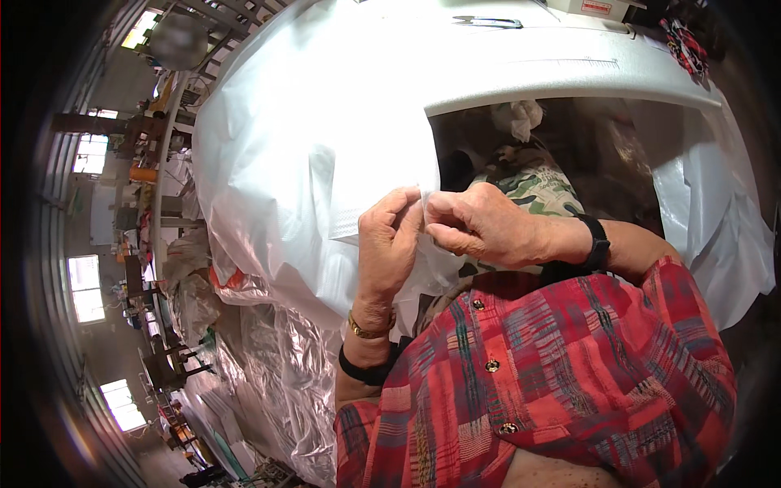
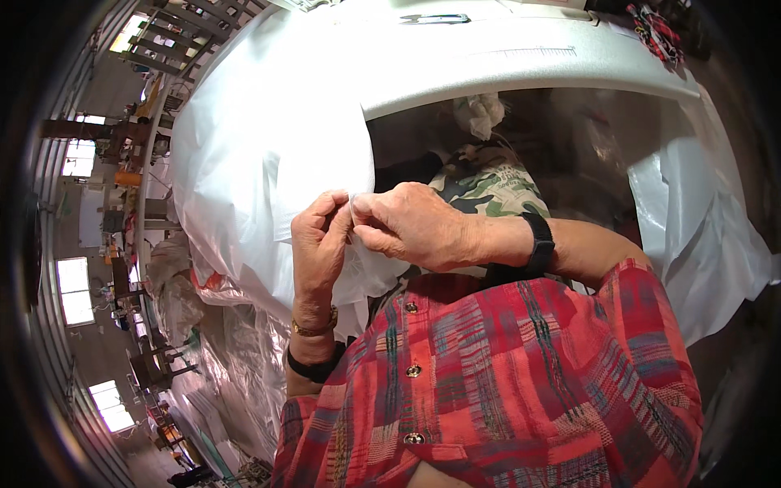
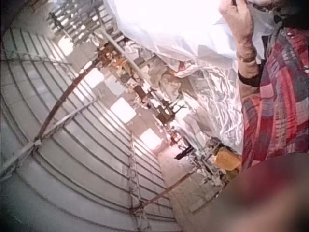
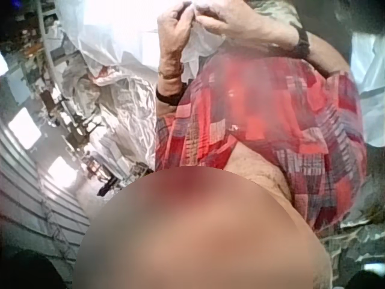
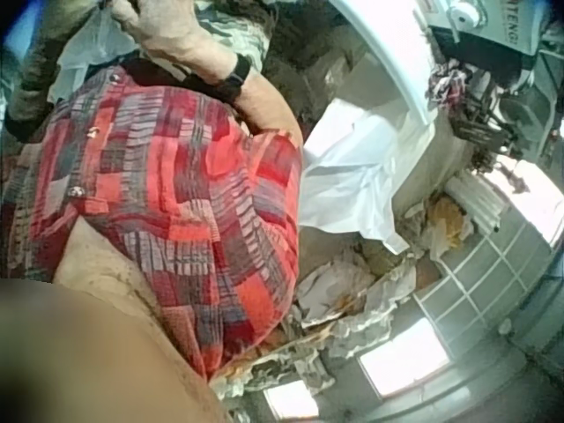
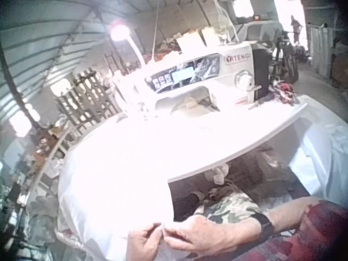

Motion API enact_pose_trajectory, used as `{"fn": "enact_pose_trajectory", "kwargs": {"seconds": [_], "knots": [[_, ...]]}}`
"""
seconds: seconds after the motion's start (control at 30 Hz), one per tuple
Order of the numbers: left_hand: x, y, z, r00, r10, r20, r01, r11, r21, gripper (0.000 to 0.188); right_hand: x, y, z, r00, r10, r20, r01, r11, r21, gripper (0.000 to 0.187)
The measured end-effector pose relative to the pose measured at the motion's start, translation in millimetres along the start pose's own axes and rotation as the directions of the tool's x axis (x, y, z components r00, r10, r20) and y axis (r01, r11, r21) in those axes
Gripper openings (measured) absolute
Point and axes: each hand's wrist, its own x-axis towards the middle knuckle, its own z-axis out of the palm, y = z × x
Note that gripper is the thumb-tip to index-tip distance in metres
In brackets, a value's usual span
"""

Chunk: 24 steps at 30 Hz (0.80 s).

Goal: Sewing large sheets of white plastic using an industrial sewing machine.

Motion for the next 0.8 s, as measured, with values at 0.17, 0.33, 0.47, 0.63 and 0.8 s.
{"fn": "enact_pose_trajectory", "kwargs": {"seconds": [0.17,0.33,0.47,0.63,0.8], "knots": [[1,-6,-5,0.988,-0.14,0.063,0.149,0.973,-0.174,0.016,8,-6,6,0.991,-0.133,-0.018,0.119,0.933,-0.34,0.018],[-3,-6,-20,0.985,-0.169,-0.028,0.161,0.968,-0.191,0.015,16,18,3,0.949,-0.282,-0.144,0.242,0.939,-0.246,0.016],[5,27,-58,0.949,0.204,-0.241,-0.09,0.907,0.412,0.008,49,45,26,0.835,0.161,-0.526,-0.059,0.977,0.206,0.026],[41,105,-83,0.859,0.462,0.219,-0.4,0.34,0.851,0.009,146,71,107,0.963,-0.085,0.255,0.129,0.979,-0.16,0.027],[51,118,-77,0.772,0.269,0.576,-0.634,0.25,0.732,0.003,179,122,177,0.835,-0.097,0.541,0.279,0.923,-0.264,0.029]]}}
